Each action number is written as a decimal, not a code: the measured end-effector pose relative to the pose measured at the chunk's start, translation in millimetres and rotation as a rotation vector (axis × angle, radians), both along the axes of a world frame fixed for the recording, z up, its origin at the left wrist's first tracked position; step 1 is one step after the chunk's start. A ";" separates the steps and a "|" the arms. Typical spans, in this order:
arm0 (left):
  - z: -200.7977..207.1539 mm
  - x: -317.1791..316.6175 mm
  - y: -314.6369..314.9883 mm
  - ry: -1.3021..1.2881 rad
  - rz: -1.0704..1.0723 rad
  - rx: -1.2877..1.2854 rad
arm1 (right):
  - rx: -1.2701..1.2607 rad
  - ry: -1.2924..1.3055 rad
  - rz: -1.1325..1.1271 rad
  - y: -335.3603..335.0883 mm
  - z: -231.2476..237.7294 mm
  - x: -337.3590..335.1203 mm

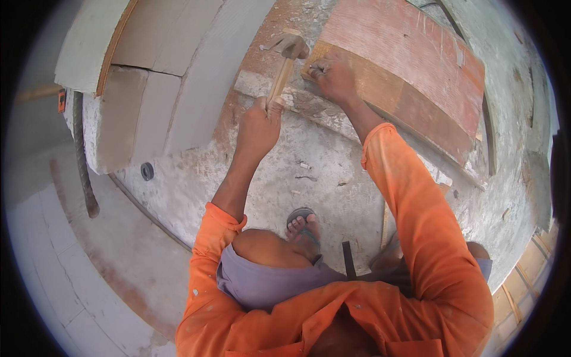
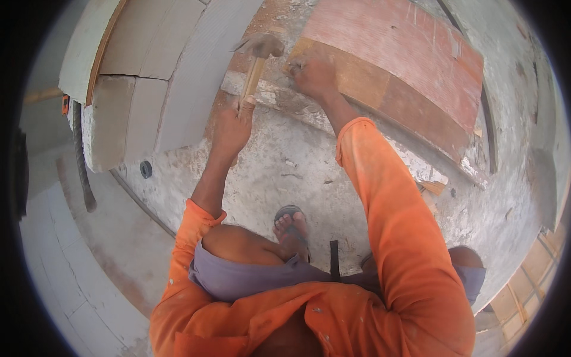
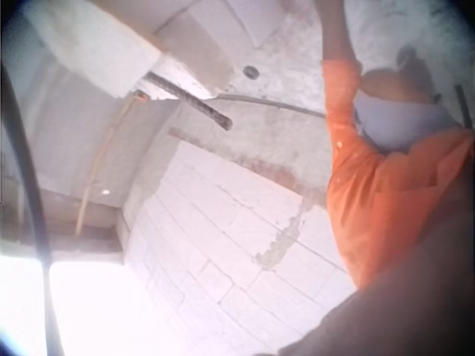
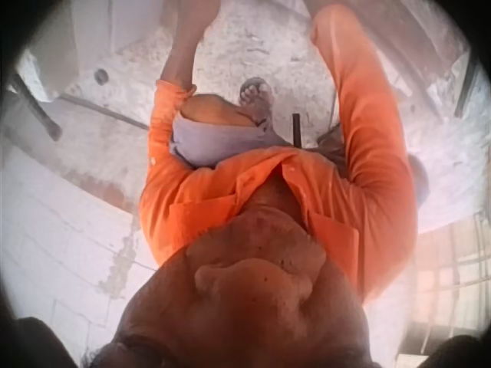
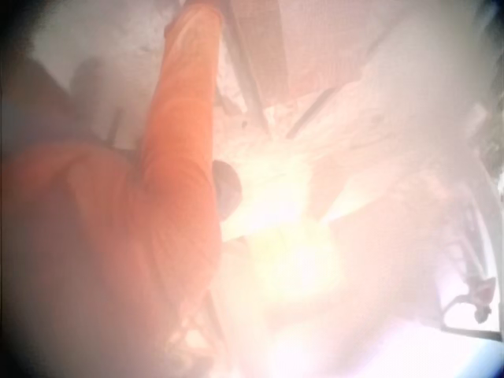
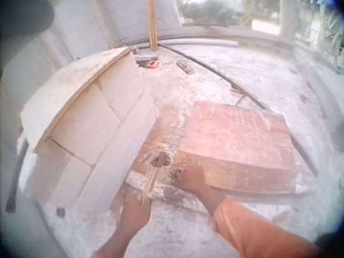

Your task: The person positions a rectangular board on the floor, places wooden shims under the edge, and hammers them into the gap. They then lift the board and move it across the unfinished room.

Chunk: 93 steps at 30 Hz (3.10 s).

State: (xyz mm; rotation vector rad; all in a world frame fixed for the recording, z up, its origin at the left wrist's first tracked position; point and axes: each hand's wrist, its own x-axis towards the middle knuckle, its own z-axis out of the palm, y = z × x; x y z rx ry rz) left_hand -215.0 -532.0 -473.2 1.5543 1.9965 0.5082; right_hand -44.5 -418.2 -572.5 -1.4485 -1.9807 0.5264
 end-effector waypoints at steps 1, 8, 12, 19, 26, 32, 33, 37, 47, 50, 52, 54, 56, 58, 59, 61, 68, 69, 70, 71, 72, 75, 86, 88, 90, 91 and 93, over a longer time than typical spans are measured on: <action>10.4 3.1 -1.4 -0.039 0.018 0.029 | -0.005 0.024 -0.007 -0.8 -5.3 2.3; 36.5 8.5 0.2 -0.378 0.098 0.319 | 0.022 -0.022 0.112 -9.8 -2.2 23.8; -4.5 4.5 -1.4 0.076 -0.040 0.011 | 0.152 -0.248 0.138 -14.4 2.5 17.1; 53.4 15.2 18.1 -0.355 0.022 0.229 | 0.091 -0.328 0.029 -14.4 -9.3 24.7; -35.5 1.0 -6.2 0.222 -0.141 -0.031 | 0.176 -0.327 0.045 -14.3 7.3 7.2; 42.9 14.4 15.1 -0.356 0.067 0.133 | 0.228 -0.362 0.045 -5.7 -6.4 20.4; 52.6 14.0 13.3 -0.478 0.056 0.312 | 0.235 -0.355 0.052 -9.1 -8.2 21.2; 15.5 5.7 -0.3 -0.582 -0.028 0.593 | 0.177 -0.317 0.087 -17.2 4.0 9.9; 20.8 12.8 -0.2 -0.417 0.081 0.224 | 0.192 -0.348 0.087 -19.6 -3.9 18.2; -23.7 8.5 -17.8 -0.166 0.020 0.263 | 0.157 -0.338 0.118 -18.2 2.6 13.0; -41.0 10.9 -12.0 0.052 -0.037 0.120 | 0.151 -0.338 0.108 -18.8 1.9 15.9; -35.9 14.7 -7.1 0.148 -0.059 -0.102 | 0.142 -0.377 0.097 -18.6 -0.4 15.3; -14.0 13.2 -7.4 0.000 -0.015 -0.077 | 0.130 -0.381 0.100 -26.9 -7.1 11.3; -1.5 10.0 -15.7 -0.123 0.041 0.065 | 0.170 -0.331 0.115 -19.8 0.1 8.6; -1.6 11.6 -22.9 -0.151 0.069 0.188 | 0.155 -0.335 0.116 -16.8 9.5 3.7; -35.2 12.7 -25.4 -0.019 0.057 0.088 | 0.066 -0.369 0.121 -27.3 15.8 5.1; -50.0 -10.9 -83.3 -0.323 0.127 -0.189 | 0.020 -0.312 0.135 -30.4 29.6 -0.4; -51.1 -15.2 -102.2 -0.420 0.128 -0.190 | -0.008 -0.265 0.160 -30.2 32.2 2.9; -50.2 -22.3 -120.3 -0.579 0.242 -0.344 | -0.039 -0.219 0.182 -30.9 35.0 6.1; -48.5 -28.8 -142.0 -0.746 0.353 -0.501 | -0.155 -0.161 0.238 -35.9 42.7 9.9; -54.1 -34.3 -163.3 -0.806 0.374 -0.544 | -0.263 -0.111 0.279 -38.2 57.1 19.0; -97.3 -29.9 -226.8 -0.883 0.559 -0.580 | -0.235 -0.298 0.347 -44.9 72.4 56.1; -84.0 -61.5 -198.9 -0.046 0.252 -0.605 | -0.243 -0.653 0.448 -51.2 89.9 225.7; -77.0 -59.9 -199.2 0.085 0.250 -0.560 | -0.243 -0.735 0.494 -63.2 94.1 240.9; -83.4 -58.4 -202.4 0.139 0.293 -0.470 | -0.304 -0.744 0.472 -78.7 104.4 255.1; -85.0 -60.1 -203.2 0.171 0.310 -0.428 | -0.369 -0.704 0.428 -90.0 108.0 260.8; -81.2 -58.7 -194.0 0.154 0.281 -0.343 | -0.477 -0.669 0.338 -103.5 111.1 277.0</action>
